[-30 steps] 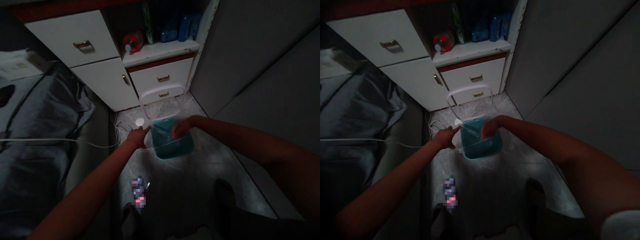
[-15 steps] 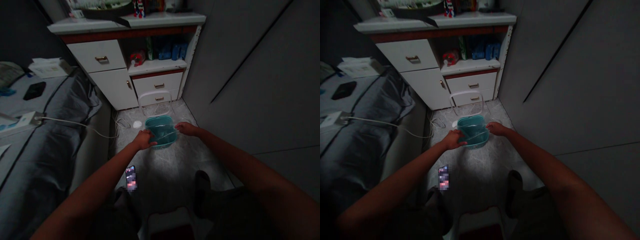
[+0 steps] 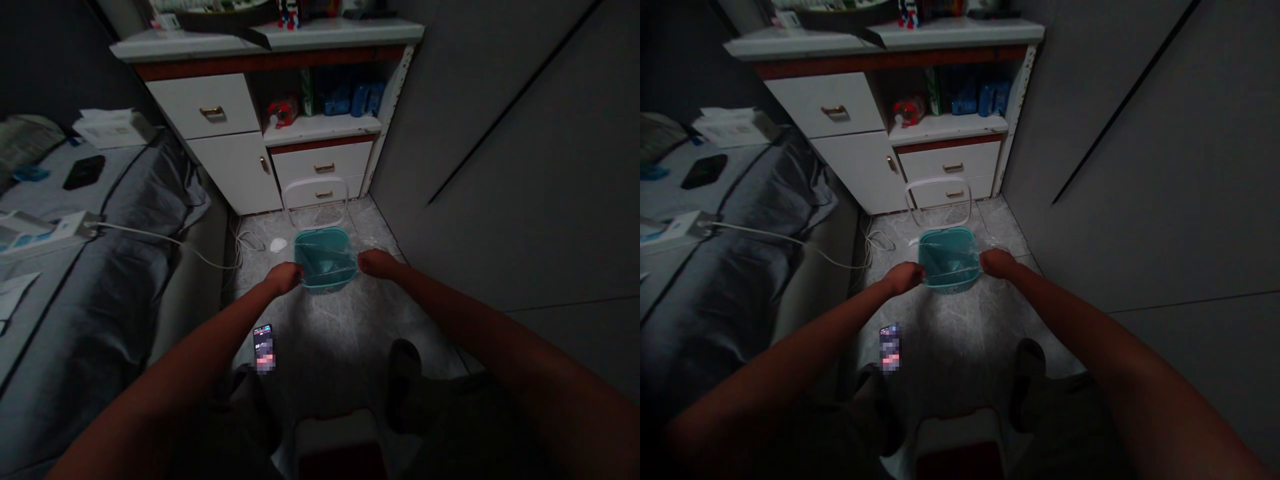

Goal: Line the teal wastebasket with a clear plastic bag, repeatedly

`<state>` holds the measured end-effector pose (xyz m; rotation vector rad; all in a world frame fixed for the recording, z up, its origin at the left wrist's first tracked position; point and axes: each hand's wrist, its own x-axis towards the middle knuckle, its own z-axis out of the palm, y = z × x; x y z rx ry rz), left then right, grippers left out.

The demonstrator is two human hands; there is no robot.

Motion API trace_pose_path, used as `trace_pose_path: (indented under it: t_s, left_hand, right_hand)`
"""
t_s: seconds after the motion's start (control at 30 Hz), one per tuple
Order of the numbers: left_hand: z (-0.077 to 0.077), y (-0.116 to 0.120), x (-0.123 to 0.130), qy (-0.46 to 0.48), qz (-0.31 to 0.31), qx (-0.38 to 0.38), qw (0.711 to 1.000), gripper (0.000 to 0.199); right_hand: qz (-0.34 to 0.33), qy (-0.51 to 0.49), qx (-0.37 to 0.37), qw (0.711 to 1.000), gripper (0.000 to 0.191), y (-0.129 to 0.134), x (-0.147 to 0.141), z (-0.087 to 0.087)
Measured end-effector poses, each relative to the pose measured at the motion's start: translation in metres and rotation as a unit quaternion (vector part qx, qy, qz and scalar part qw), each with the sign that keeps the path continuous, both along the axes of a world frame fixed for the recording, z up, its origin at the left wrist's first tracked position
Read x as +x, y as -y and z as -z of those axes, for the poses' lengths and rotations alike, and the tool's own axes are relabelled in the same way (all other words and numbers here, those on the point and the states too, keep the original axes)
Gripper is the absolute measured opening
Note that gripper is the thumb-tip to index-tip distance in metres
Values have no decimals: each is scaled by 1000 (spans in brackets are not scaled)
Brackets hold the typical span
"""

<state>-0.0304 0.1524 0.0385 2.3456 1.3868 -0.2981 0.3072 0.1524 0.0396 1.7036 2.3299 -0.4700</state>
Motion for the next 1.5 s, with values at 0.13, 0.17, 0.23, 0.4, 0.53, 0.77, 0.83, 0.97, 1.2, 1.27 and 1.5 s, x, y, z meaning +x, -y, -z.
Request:
trace_pose_path:
  t_s: [0.13,0.17,0.23,0.4,0.53,0.77,0.83,0.97,1.2,1.27,1.5]
  left_hand:
    - [-5,5,-15,8,49,22,999,24]
    - [-5,8,-18,2,61,26,998,25]
    - [-1,12,-23,-12,85,30,996,25]
    - [15,19,-26,-28,111,23,993,25]
    - [23,17,-21,-24,109,16,994,23]
    - [30,8,-22,-20,50,0,999,24]
    - [30,3,-25,2,49,3,999,25]
    - [22,-12,-28,28,-40,37,998,31]
    - [13,-42,-10,34,-178,133,974,53]
    - [14,-50,-5,19,-185,126,974,51]
    - [24,-73,-3,12,-181,125,975,39]
  right_hand:
    - [-28,-38,-14,999,16,7,1,6]
    - [-34,-49,-22,998,14,9,1,9]
    - [-36,-63,-36,997,12,13,3,17]
    - [-13,-49,-63,997,8,17,3,38]
    - [23,-23,-66,997,11,12,-1,49]
    - [27,-16,-36,999,17,-4,1,57]
    - [35,-44,-29,998,21,-9,7,57]
    - [107,-111,8,988,34,-21,17,51]
    - [398,-334,-57,852,16,-47,6,43]
    - [445,-373,-47,813,11,-55,0,44]
    - [515,-410,-20,753,21,-86,-17,57]
